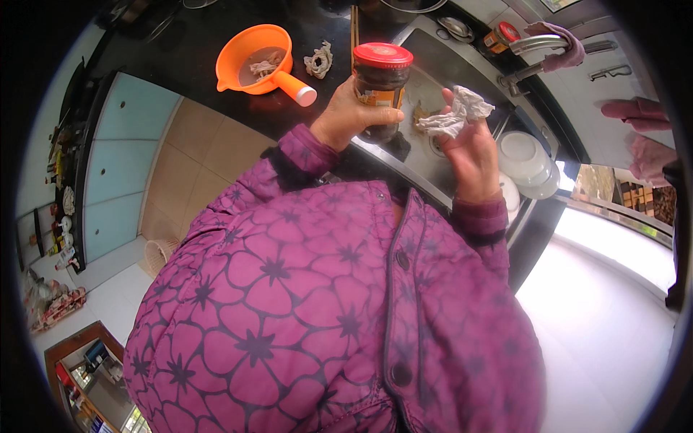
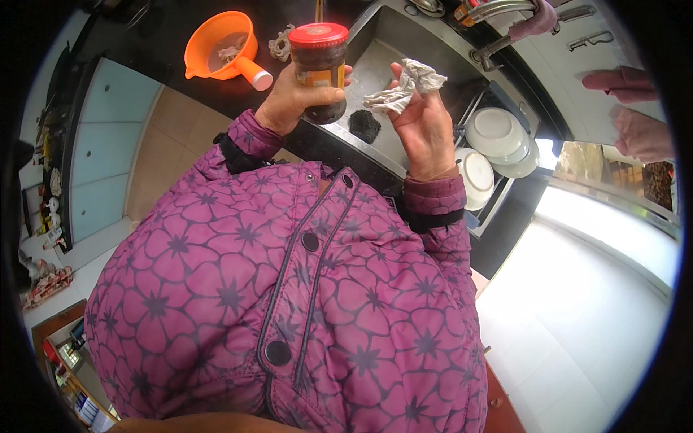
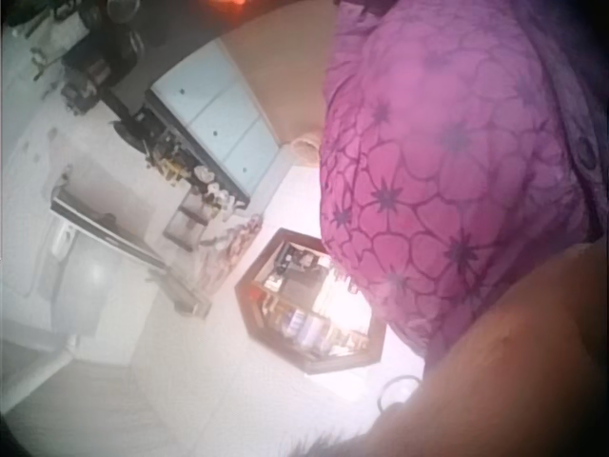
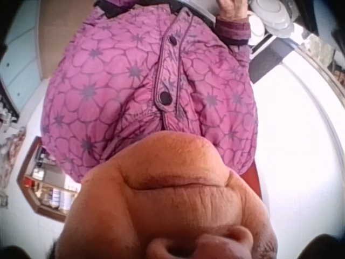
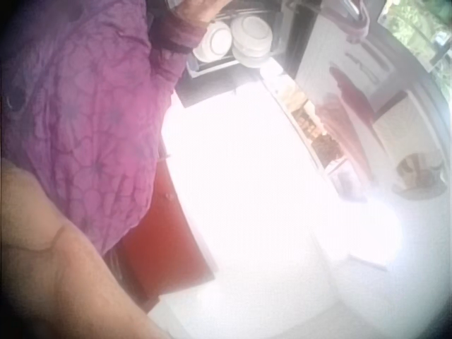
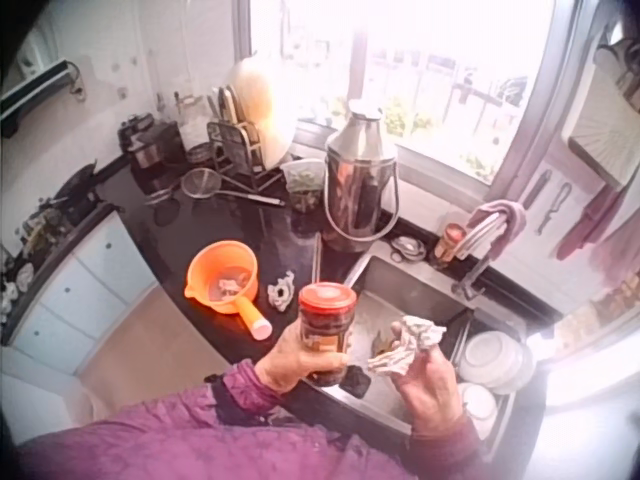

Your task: The person washes raw meat in an orange bowl under running water, then moves to a shelf to open several spice jars and pour their contents into a small white bowl. The person returns to the sink area and continues handling the spice jars.

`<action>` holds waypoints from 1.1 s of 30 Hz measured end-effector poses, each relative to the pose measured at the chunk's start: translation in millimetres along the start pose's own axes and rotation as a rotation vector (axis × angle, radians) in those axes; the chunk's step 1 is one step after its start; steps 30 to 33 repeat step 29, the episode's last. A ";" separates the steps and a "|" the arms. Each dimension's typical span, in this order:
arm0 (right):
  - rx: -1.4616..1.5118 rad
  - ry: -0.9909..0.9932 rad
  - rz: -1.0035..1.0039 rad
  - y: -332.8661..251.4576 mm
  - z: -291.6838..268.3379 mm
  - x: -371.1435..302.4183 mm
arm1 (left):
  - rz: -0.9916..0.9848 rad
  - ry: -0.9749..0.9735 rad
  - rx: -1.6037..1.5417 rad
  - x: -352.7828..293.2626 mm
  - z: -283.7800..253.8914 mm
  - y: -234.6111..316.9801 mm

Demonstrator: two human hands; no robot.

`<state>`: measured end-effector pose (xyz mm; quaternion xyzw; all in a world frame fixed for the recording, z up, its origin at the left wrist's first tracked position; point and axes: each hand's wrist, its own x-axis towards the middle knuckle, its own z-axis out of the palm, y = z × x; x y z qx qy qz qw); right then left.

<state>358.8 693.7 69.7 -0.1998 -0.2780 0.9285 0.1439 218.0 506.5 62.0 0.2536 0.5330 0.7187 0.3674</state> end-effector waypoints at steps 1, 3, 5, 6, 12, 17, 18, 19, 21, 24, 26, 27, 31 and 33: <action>-0.003 -0.010 0.007 0.7 4.3 -0.7 | 0.000 -0.004 -0.009 -0.8 -0.4 0.8; -0.067 -0.052 -0.063 4.2 16.5 2.6 | 0.015 0.015 -0.021 -2.7 -0.5 2.3; -0.188 -0.022 -0.207 10.5 29.7 1.0 | 0.023 0.019 -0.066 -2.7 0.5 4.5; -0.379 -0.116 -0.323 15.3 36.7 -1.1 | 0.023 0.007 -0.109 -2.0 0.4 5.9; -1.267 -0.239 -0.982 56.3 91.3 8.6 | 0.217 0.089 -0.273 -6.6 15.6 7.0; -0.981 -0.308 -0.755 59.1 111.6 24.8 | 0.343 0.211 -0.067 -11.3 17.4 17.0; -0.929 -0.357 -0.737 55.4 111.1 30.2 | 0.366 0.212 -0.042 -14.2 16.8 20.5; -0.778 -0.395 -0.542 49.6 109.9 38.3 | 0.277 0.146 -0.075 -16.1 14.6 25.0; -0.692 -0.503 -0.289 38.3 96.3 41.2 | 0.294 0.127 0.121 -27.9 15.2 30.8; -0.656 -0.495 -0.063 38.6 79.2 51.8 | 0.342 0.042 0.187 -33.3 8.4 40.7; -0.587 -0.454 -0.041 30.7 68.4 49.6 | 0.175 -0.032 -0.025 -37.5 -5.1 52.9; -0.481 -0.366 -0.052 30.2 69.0 52.6 | 0.140 0.070 -0.142 -41.0 -4.4 54.8; -0.345 -0.378 -0.173 25.9 68.8 51.0 | 0.208 0.188 -0.282 -40.6 -2.4 58.4; -0.345 -0.378 -0.173 25.9 68.8 51.0 | 0.208 0.188 -0.282 -40.6 -2.4 58.4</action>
